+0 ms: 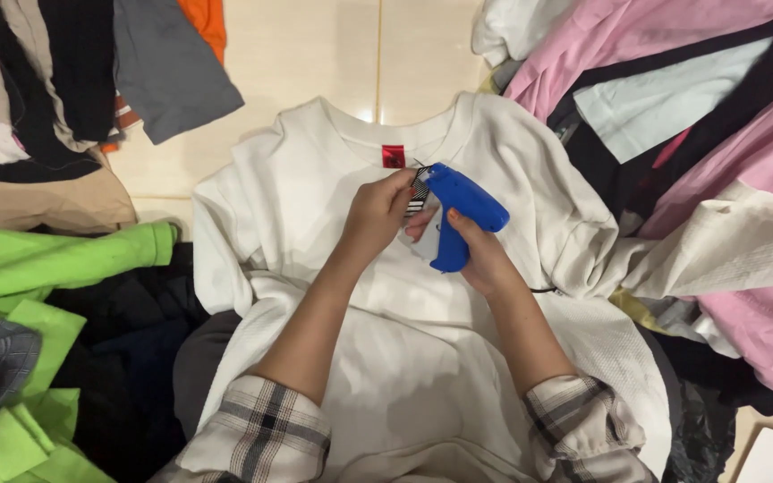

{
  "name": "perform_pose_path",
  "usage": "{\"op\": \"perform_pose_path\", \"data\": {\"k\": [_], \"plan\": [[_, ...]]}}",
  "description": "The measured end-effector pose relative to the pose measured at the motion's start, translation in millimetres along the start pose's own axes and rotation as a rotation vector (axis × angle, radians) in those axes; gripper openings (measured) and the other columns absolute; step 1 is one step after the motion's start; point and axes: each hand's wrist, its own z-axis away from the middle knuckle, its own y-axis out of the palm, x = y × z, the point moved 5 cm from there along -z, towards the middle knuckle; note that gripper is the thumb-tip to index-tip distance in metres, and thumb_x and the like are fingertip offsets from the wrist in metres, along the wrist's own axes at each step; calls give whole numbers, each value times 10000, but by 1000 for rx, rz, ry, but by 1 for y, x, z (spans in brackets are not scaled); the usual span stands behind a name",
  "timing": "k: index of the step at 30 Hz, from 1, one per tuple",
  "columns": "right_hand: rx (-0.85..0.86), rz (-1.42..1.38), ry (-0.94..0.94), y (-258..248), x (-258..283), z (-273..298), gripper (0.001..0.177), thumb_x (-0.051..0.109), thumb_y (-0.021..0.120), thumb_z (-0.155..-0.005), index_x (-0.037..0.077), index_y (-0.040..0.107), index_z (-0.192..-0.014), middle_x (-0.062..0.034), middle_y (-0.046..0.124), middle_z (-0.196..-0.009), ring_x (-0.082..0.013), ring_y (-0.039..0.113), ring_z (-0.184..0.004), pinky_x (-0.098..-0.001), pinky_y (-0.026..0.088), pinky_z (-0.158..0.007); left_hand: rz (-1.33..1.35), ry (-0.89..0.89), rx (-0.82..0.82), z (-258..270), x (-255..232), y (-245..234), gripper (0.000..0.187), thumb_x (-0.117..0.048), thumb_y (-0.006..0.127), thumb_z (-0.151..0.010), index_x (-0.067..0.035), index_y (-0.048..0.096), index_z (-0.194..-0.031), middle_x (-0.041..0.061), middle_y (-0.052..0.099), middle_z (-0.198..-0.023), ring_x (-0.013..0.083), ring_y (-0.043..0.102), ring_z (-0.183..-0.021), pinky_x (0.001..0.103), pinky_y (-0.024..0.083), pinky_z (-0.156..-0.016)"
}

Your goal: The person is using a blue tagging gun to attach labels to various items of clothing and then sorting them into piles on the floor.

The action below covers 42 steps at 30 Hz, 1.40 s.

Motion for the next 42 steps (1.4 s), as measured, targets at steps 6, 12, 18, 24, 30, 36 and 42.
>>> {"op": "perform_pose_path", "data": {"k": [6,12,18,24,30,36,42], "plan": [[126,-258,76,-16,-40,-16,475,466,647,-946,17,653,-1101,-169,730,-1065,-312,722,-1077,-492,580,-953,-154,-62,114,8,-2,7,216,-78,583,-978,-144,756,-1089,103,783,-904,309,751,-890,409,582,-825],[199,-348,-17,-18,-29,-22,435,402,671,-942,-13,632,-1069,-172,669,-919,-326,724,-986,-504,606,-896,-118,78,96,-1,15,3,202,-90,626,-951,-40,749,-1103,241,753,-968,449,706,-968,524,567,-848],[309,-359,-70,-16,-39,-34,423,371,622,-964,-48,611,-1029,-198,616,-893,-405,693,-1038,-561,599,-898,-169,139,-359,-21,27,-28,358,-46,628,-946,-96,608,-1300,153,649,-1112,318,720,-924,347,654,-751],[311,-348,-57,-16,-43,-37,429,392,585,-985,-37,608,-995,-190,609,-878,-375,688,-1052,-536,590,-928,-176,65,-292,-31,52,-7,575,-156,715,-926,-144,500,-1459,103,648,-1097,291,699,-952,419,603,-861],[321,-347,-32,-14,-46,-35,411,393,593,-977,-11,576,-1048,-149,579,-867,-369,689,-1054,-574,558,-991,51,-88,-273,-31,53,-11,485,-122,709,-883,-242,564,-1330,-27,697,-891,134,713,-834,278,580,-792],[344,-346,-27,-20,-51,-37,429,399,607,-963,-17,568,-1061,-155,569,-857,-398,687,-1059,-607,543,-995,142,-212,-236,-31,63,-11,630,-208,786,-834,-250,493,-1390,8,731,-941,139,740,-851,288,620,-786],[368,-335,-31,-17,-44,-32,452,414,593,-960,-15,543,-1095,-152,547,-848,-411,674,-1063,-619,527,-1000,141,-153,-198,-32,61,-10,632,-168,787,-844,-274,514,-1404,19,727,-889,176,768,-841,306,628,-794]]}}
